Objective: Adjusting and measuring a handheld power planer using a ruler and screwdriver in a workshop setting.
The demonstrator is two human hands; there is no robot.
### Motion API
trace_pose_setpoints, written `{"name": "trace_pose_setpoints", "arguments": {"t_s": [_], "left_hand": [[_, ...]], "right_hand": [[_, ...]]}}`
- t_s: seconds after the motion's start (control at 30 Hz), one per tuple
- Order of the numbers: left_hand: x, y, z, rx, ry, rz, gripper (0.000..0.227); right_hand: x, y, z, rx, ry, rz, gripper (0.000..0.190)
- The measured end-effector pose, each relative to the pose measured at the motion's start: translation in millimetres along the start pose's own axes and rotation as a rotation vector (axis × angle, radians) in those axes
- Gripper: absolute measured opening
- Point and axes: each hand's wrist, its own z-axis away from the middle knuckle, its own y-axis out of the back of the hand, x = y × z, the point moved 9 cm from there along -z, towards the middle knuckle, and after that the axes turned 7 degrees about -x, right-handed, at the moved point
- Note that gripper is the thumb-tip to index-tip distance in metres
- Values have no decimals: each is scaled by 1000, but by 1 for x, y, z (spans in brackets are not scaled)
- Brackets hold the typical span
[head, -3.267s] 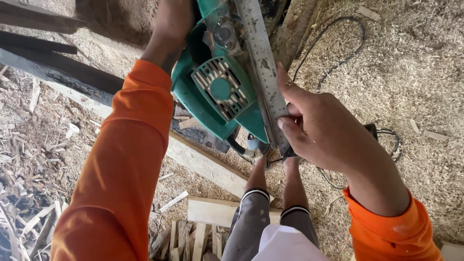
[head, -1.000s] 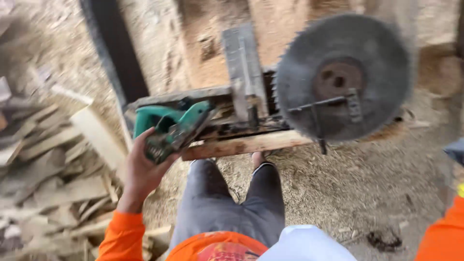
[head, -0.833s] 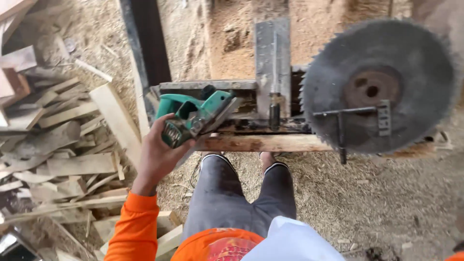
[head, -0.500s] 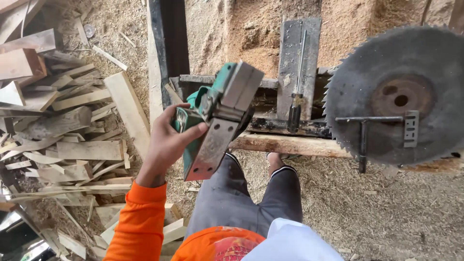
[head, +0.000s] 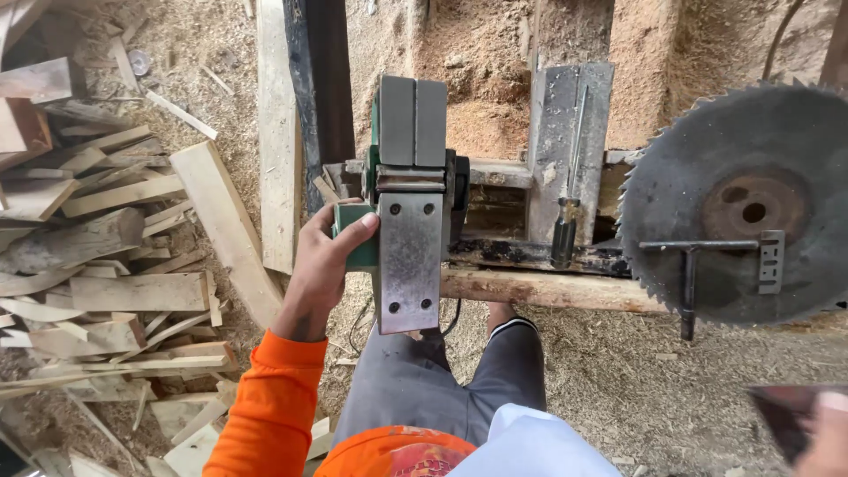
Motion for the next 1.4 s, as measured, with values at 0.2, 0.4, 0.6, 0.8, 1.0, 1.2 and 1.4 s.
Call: {"name": "trace_pose_setpoints", "arguments": {"t_s": [0.2,0.4,0.6,0.8,1.0,1.2,1.4], "left_hand": [[-8,16,-2,64,46,-88,59],[-4,3,15,80,-32,-214,60],[15,-8,26,47,-173,-280,66],[13,16,8,-33,-149,-277,67],[-34,37,-15,-148,139,161,66],[-39,38,-7,-173,108,232,59],[-36,30,24,-203,188,314,59]], "right_hand": [[-290,-154,83,-235,118,-332,32],[-376,-254,105,-443,73,40,76],[-413,-310,103,-500,198,181,47],[-381,-331,68,-429,132,-469,16],[-399,-368,54,-406,174,-404,31],[-403,-385,55,-442,187,-586,28],[-408,-373,77,-556,109,-643,31]]}}
